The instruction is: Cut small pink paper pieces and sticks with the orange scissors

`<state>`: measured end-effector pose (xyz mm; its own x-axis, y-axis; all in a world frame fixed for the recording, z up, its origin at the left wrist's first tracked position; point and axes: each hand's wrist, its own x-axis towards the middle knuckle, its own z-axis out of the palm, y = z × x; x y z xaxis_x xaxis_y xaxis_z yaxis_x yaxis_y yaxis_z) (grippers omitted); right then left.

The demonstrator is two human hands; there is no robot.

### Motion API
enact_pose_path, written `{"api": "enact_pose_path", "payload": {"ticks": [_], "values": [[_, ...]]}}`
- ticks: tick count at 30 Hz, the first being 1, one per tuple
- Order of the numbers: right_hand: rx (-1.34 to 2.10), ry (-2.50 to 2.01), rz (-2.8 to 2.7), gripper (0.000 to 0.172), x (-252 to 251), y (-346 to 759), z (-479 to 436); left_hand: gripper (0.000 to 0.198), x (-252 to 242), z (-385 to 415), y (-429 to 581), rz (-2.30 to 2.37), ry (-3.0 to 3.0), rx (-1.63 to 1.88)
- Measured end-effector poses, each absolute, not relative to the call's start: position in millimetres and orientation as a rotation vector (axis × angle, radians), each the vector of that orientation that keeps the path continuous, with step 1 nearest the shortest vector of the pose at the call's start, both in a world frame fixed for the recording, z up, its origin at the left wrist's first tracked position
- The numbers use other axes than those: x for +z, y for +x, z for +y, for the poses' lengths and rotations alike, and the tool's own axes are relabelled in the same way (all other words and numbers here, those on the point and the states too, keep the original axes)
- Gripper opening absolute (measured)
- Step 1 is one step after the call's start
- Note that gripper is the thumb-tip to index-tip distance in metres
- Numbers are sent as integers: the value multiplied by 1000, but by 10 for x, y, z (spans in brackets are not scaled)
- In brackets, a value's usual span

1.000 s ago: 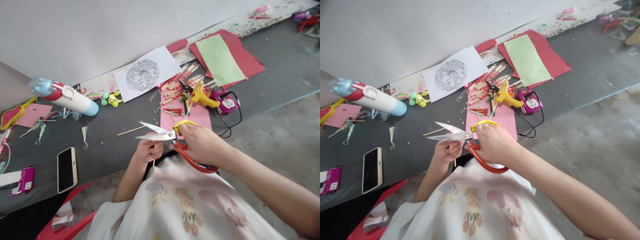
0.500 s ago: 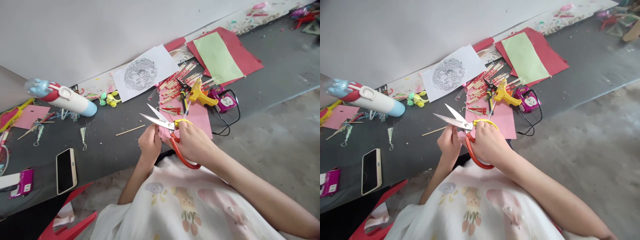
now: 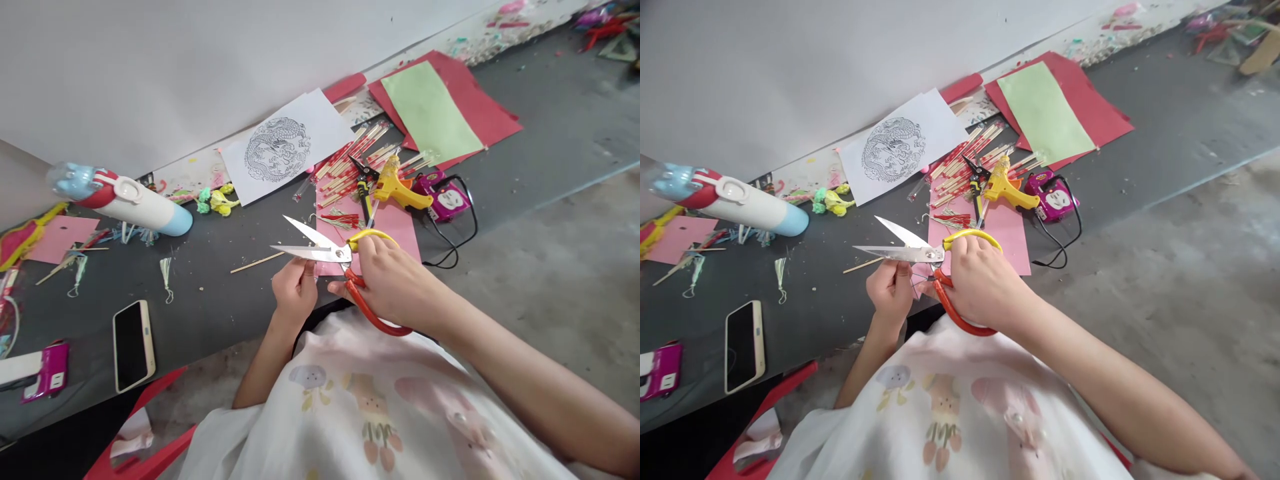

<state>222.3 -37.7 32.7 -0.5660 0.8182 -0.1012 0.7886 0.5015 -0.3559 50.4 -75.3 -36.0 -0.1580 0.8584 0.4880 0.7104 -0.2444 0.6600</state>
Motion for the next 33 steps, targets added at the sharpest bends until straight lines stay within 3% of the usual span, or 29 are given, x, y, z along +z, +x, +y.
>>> {"api": "enact_pose_path", "payload": {"ticks": [21, 33], "values": [[529, -1550, -2649, 27, 432, 2252, -382, 29, -330, -811, 476, 1732, 1865, 1353], [559, -1483, -2569, 45, 361, 2260, -380, 28, -334, -795, 501, 1734, 1647, 1309]]}}
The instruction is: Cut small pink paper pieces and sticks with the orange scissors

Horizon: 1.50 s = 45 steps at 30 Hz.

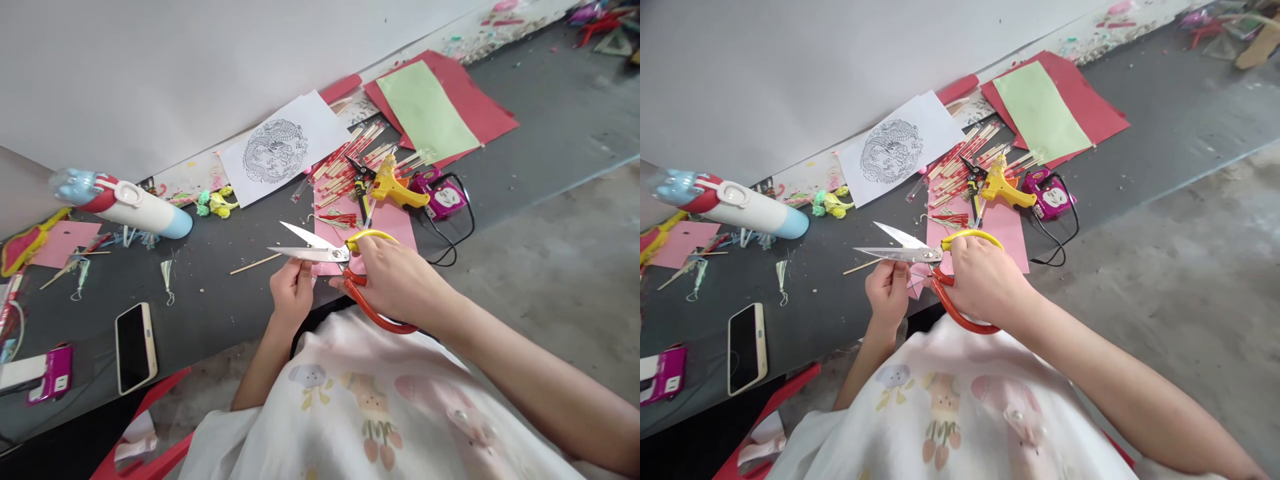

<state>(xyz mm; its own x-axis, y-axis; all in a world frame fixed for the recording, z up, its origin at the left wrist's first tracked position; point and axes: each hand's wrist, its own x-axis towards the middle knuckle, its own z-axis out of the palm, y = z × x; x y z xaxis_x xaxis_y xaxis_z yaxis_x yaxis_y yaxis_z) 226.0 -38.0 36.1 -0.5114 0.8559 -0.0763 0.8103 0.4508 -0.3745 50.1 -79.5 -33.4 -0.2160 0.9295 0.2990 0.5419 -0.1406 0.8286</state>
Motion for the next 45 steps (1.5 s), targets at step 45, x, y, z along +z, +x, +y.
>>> {"api": "enact_pose_path", "payload": {"ticks": [45], "values": [[806, -1528, -2484, 36, 210, 2342, -265, 26, -307, -789, 603, 1758, 1467, 1196]]}}
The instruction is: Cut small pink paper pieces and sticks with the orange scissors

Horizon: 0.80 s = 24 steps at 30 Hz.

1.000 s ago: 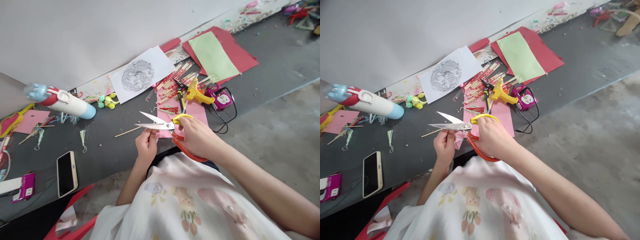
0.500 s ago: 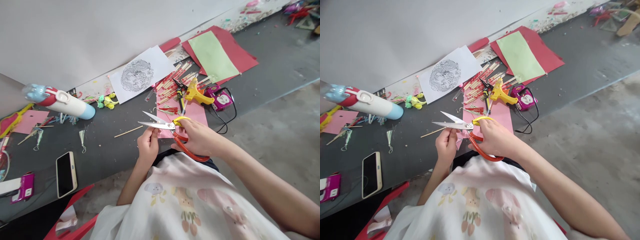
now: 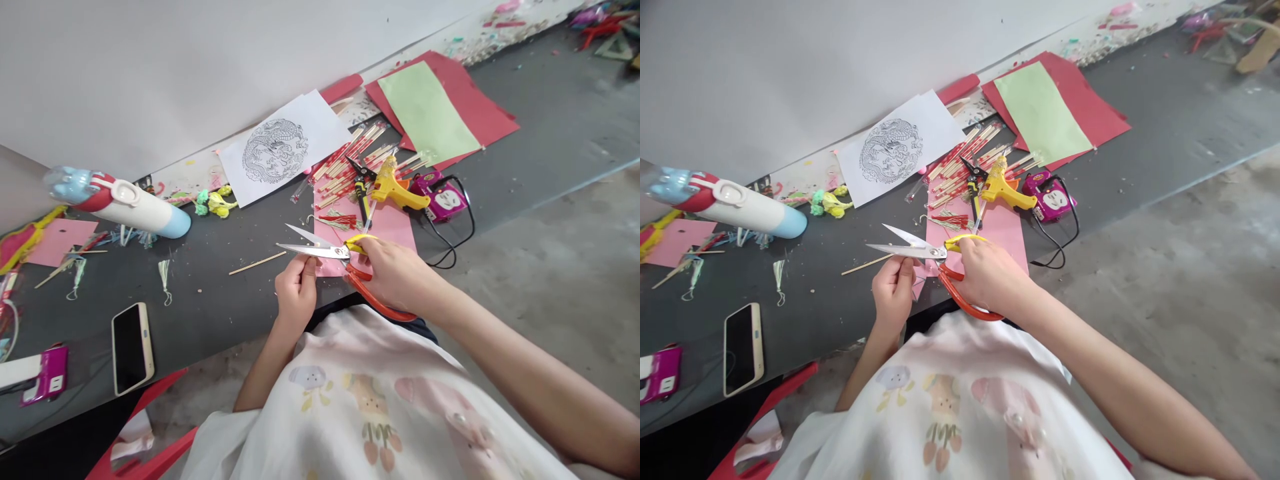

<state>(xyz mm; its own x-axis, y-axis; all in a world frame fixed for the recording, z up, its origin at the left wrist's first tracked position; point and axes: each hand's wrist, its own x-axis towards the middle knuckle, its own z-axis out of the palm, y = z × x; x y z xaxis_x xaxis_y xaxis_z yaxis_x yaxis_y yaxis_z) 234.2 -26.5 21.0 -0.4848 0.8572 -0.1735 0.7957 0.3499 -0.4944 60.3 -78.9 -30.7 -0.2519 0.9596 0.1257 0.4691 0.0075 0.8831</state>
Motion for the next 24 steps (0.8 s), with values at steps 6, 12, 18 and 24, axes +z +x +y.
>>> {"api": "enact_pose_path", "payload": {"ticks": [6, 12, 18, 24], "values": [[789, -1444, -2498, 55, 145, 2353, -268, 26, -287, -794, 592, 1772, 1481, 1201], [800, -1557, -2483, 38, 171, 2329, -243, 26, -279, -810, 604, 1747, 1477, 1228], [745, -1556, -2509, 34, 220, 2327, -255, 27, -252, -825, 609, 1759, 1487, 1214], [712, -1572, -2555, 32, 249, 2316, -275, 28, -238, -851, 623, 1761, 1485, 1211]]}}
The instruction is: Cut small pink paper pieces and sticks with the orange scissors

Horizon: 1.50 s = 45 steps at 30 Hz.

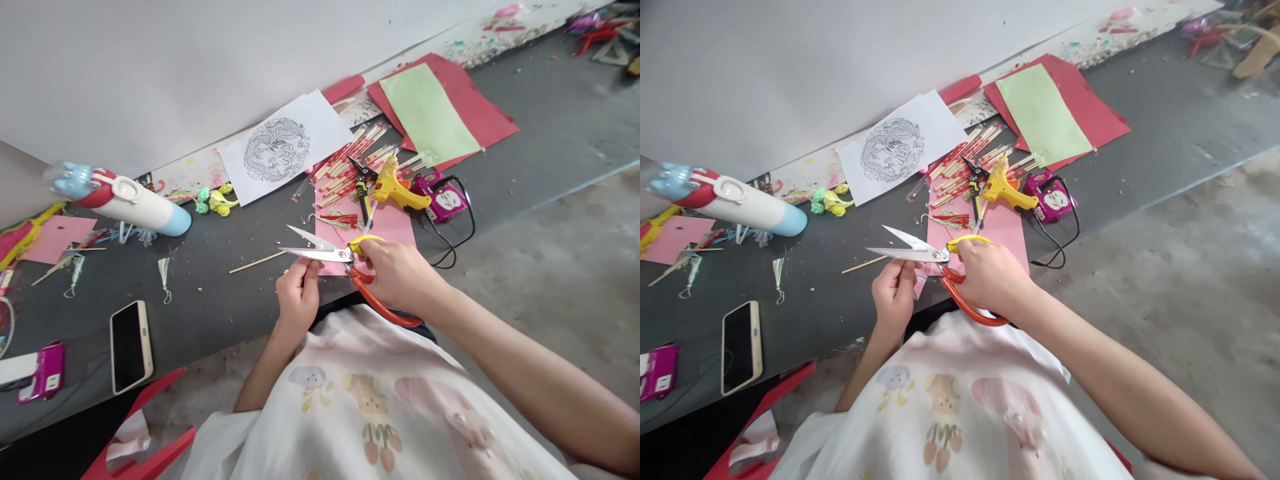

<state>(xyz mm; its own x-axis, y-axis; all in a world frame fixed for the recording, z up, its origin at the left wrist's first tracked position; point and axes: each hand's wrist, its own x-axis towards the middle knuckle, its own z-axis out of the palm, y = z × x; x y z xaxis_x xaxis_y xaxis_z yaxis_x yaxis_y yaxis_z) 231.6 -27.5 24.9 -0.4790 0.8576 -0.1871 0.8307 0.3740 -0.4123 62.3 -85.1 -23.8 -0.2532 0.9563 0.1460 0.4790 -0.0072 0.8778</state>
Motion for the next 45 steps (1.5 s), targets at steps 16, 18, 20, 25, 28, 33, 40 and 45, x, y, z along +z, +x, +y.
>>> {"api": "enact_pose_path", "payload": {"ticks": [16, 18, 20, 25, 28, 33, 40, 45], "values": [[739, -1230, -2593, 57, 175, 2412, -280, 36, -282, -837, 478, 1369, 1191, 1190], [737, -1224, -2593, 57, 176, 2409, -283, 35, -271, -843, 471, 1372, 1222, 1197], [737, -1240, -2593, 54, 190, 2403, -284, 36, -255, -845, 461, 1404, 1268, 1186], [739, -1267, -2585, 40, 236, 2387, -289, 37, -234, -842, 447, 1454, 1328, 1144], [728, -1291, -2580, 36, 253, 2372, -295, 37, -237, -839, 454, 1429, 1308, 1150], [708, -1348, -2582, 34, 275, 2351, -310, 38, -247, -839, 457, 1405, 1283, 1149], [653, -1463, -2618, 38, 298, 2334, -344, 33, -263, -853, 434, 1390, 1329, 1154], [743, -1618, -2574, 43, 331, 2264, -344, 26, -283, -852, 536, 1845, 1720, 1145]]}}
